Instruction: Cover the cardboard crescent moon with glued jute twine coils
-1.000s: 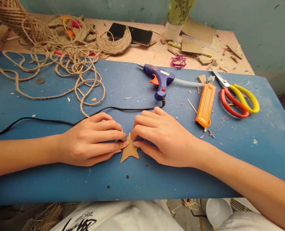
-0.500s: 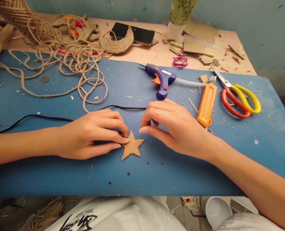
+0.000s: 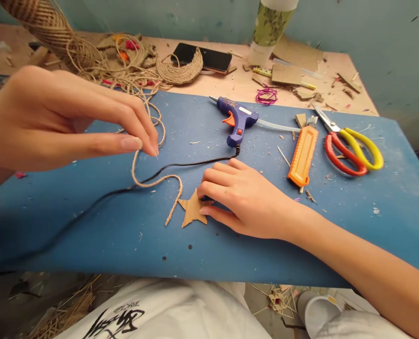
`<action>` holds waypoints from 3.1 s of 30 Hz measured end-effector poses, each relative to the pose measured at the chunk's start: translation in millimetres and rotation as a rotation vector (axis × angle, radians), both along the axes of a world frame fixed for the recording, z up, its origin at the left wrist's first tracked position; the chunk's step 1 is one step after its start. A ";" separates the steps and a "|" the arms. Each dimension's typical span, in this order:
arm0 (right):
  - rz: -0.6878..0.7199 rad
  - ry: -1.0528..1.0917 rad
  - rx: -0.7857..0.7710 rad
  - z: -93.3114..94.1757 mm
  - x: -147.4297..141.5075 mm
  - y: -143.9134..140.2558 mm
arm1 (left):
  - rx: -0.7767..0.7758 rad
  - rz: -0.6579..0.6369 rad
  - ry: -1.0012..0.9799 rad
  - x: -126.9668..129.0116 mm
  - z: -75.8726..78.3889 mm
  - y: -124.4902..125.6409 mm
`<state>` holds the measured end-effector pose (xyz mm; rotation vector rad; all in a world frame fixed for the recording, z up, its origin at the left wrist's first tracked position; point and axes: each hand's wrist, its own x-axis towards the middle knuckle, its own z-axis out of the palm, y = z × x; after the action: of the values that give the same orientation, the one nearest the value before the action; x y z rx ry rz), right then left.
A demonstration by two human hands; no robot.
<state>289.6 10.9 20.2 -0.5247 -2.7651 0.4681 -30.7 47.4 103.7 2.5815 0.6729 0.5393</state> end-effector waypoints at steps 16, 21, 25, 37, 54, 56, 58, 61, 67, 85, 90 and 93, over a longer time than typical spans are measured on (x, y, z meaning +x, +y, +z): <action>-0.035 0.013 -0.083 -4.7 -5.1 -0.6 | 0.441 -0.029 -0.056 31.5 -105.1 -28.3; -0.055 0.015 -0.046 -7.3 -3.3 -1.1 | 0.612 0.070 -0.045 29.3 -90.2 -31.5; -0.070 0.029 -0.023 -8.4 -3.2 -1.7 | 0.564 0.213 0.194 27.1 -77.7 -28.4; -0.024 0.023 0.028 0.1 2.2 1.3 | 0.549 0.260 0.335 16.7 -77.9 -39.3; 0.032 0.003 0.060 7.1 7.7 3.1 | 0.535 0.270 0.382 19.0 -76.0 -45.7; 0.038 -0.003 0.062 6.6 7.1 4.3 | 0.531 0.266 0.377 18.8 -77.5 -45.6; 0.045 0.000 0.071 6.4 7.2 5.7 | 0.532 0.261 0.360 18.3 -79.1 -45.5; 0.047 0.009 0.108 5.8 7.4 7.2 | 0.540 0.252 0.329 17.3 -81.1 -45.2; 0.039 -0.059 0.146 4.6 5.5 6.3 | 0.549 0.223 0.280 15.7 -83.9 -44.6; -0.069 0.071 0.085 15.8 -3.6 -21.7 | 0.171 0.426 0.121 22.3 -62.2 -55.8; -0.292 0.018 -0.235 23.9 -24.2 -46.6 | 0.116 0.401 0.047 30.1 -57.9 -64.2; -0.394 0.078 -0.455 28.3 -27.4 -52.5 | 0.095 0.354 -0.024 31.3 -58.7 -72.3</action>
<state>262.2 -41.7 48.5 -1.0997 -2.3880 0.9943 0.5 -24.8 45.0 2.5485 1.1310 0.7253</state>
